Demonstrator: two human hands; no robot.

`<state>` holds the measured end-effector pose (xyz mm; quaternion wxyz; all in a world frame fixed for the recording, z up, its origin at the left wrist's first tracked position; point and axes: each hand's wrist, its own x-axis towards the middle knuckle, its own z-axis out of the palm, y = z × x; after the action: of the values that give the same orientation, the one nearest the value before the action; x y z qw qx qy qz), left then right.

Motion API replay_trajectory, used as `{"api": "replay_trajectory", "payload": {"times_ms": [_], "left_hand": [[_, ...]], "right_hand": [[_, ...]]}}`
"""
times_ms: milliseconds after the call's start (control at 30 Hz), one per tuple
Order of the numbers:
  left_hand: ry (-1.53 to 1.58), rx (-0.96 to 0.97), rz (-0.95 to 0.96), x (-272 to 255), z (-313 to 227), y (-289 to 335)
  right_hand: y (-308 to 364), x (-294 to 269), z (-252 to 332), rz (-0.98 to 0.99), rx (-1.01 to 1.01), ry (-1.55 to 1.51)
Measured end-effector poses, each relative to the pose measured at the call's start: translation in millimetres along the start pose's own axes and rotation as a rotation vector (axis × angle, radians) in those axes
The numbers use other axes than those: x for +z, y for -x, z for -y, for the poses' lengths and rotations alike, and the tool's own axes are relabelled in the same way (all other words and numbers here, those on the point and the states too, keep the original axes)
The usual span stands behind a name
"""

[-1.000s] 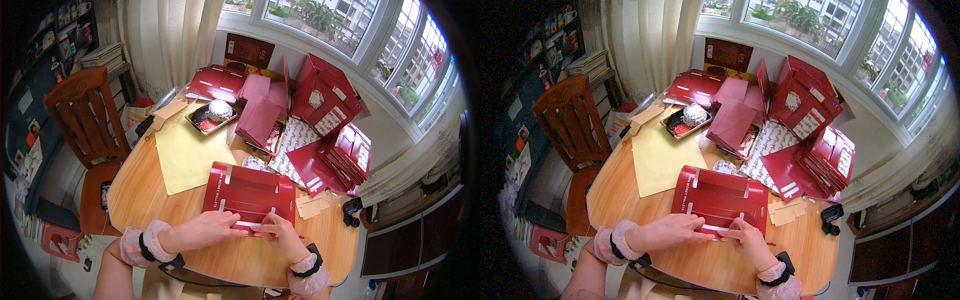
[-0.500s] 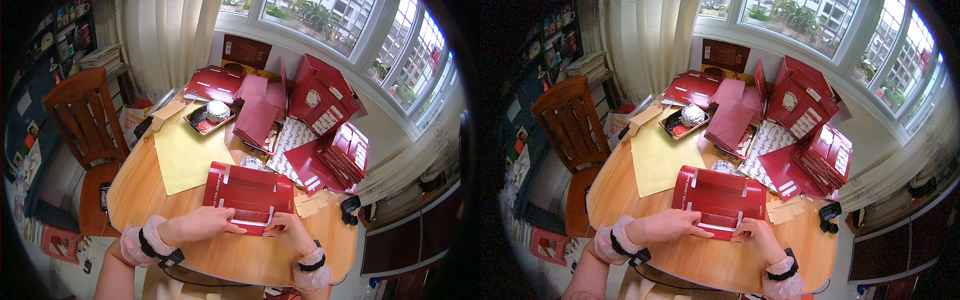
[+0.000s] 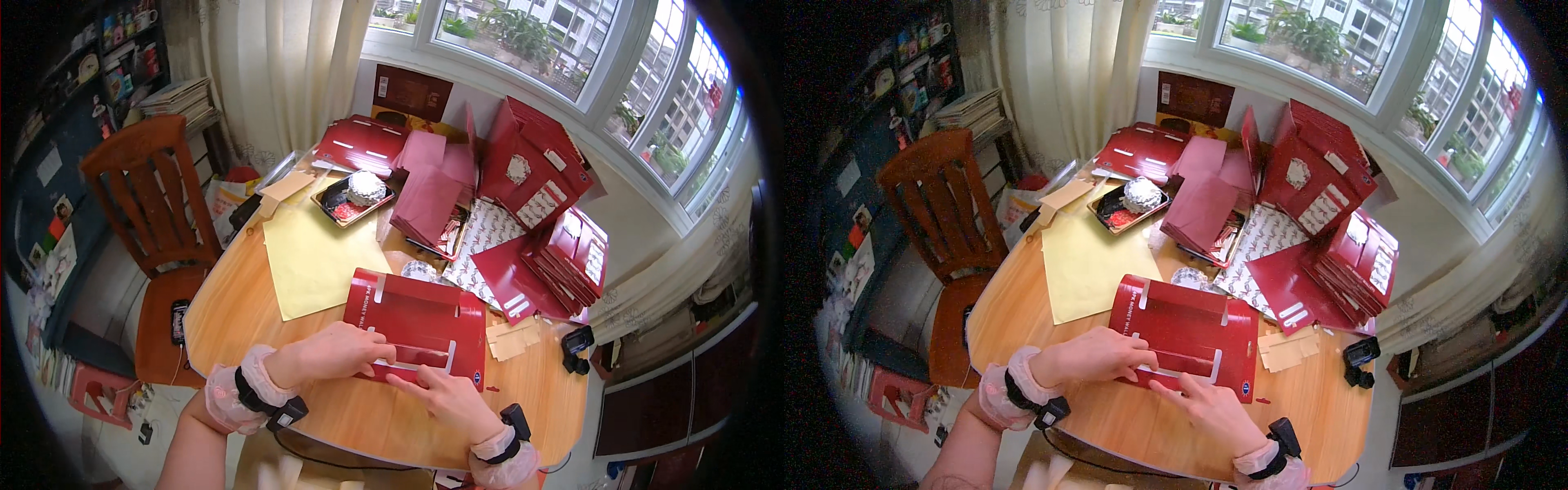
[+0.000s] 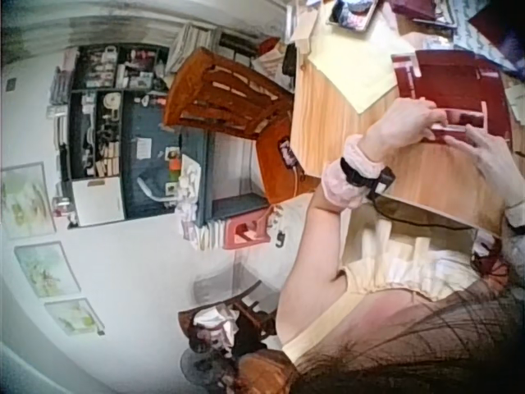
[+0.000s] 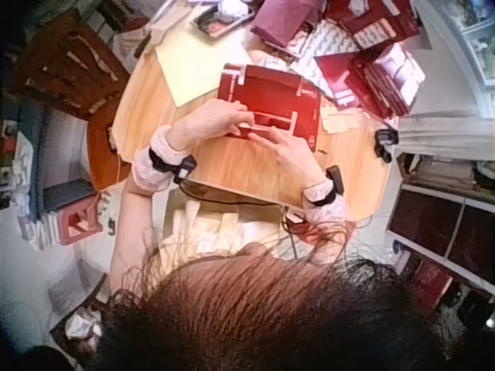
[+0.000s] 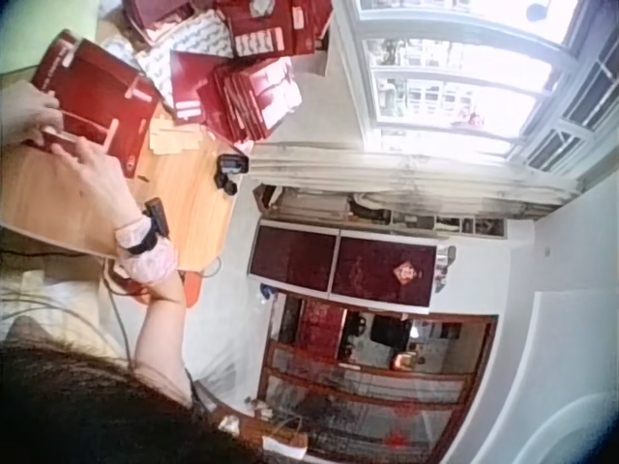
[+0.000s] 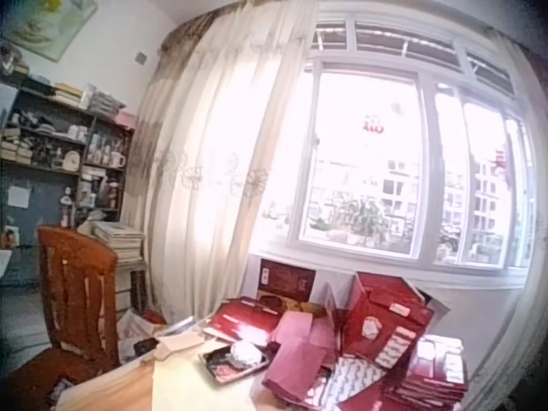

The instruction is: The person assembles red cardboard boxes by hand on a table, folding the flaps and pressing the edges together.

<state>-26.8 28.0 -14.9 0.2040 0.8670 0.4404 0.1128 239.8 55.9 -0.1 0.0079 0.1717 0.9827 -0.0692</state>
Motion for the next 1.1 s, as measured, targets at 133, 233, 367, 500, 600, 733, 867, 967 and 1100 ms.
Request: {"api": "replay_trajectory", "payload": {"times_ms": [133, 233, 367, 500, 600, 733, 867, 967, 1100], "left_hand": [[-0.007, -0.001, 0.005, -3.3, -2.2, 0.3], [-0.017, 0.014, -0.003, -4.6, -2.4, 0.4], [0.007, 0.009, 0.013, -3.7, -0.7, 1.6], [-0.002, 0.004, 0.032, -7.5, -3.3, 2.0], [0.005, 0.019, 0.035, -4.7, -1.4, 1.0], [0.005, 0.002, 0.064, -6.2, -1.5, 1.0], [0.067, -0.011, 0.061, -11.3, -2.2, 1.7], [0.106, -0.027, 0.072, -13.6, -5.4, 0.4], [0.099, -0.056, 0.092, -12.3, -4.1, 0.6]], "right_hand": [[-8.5, 2.9, 8.5, -0.025, -0.021, 0.103], [-6.6, 12.8, 13.2, -0.086, 0.004, 0.134], [-1.4, 15.9, 22.3, -0.062, 0.044, 0.262], [13.4, 3.3, 20.4, -0.025, 0.105, 0.260], [27.9, 4.3, 13.2, -0.001, 0.155, 0.278], [42.1, 6.9, 4.0, -0.017, 0.165, 0.325], [58.6, 6.0, -4.5, -0.019, 0.209, 0.236], [64.5, 6.9, -5.9, -0.029, 0.232, 0.134], [69.3, 9.1, -12.8, -0.098, 0.207, 0.065]]}}
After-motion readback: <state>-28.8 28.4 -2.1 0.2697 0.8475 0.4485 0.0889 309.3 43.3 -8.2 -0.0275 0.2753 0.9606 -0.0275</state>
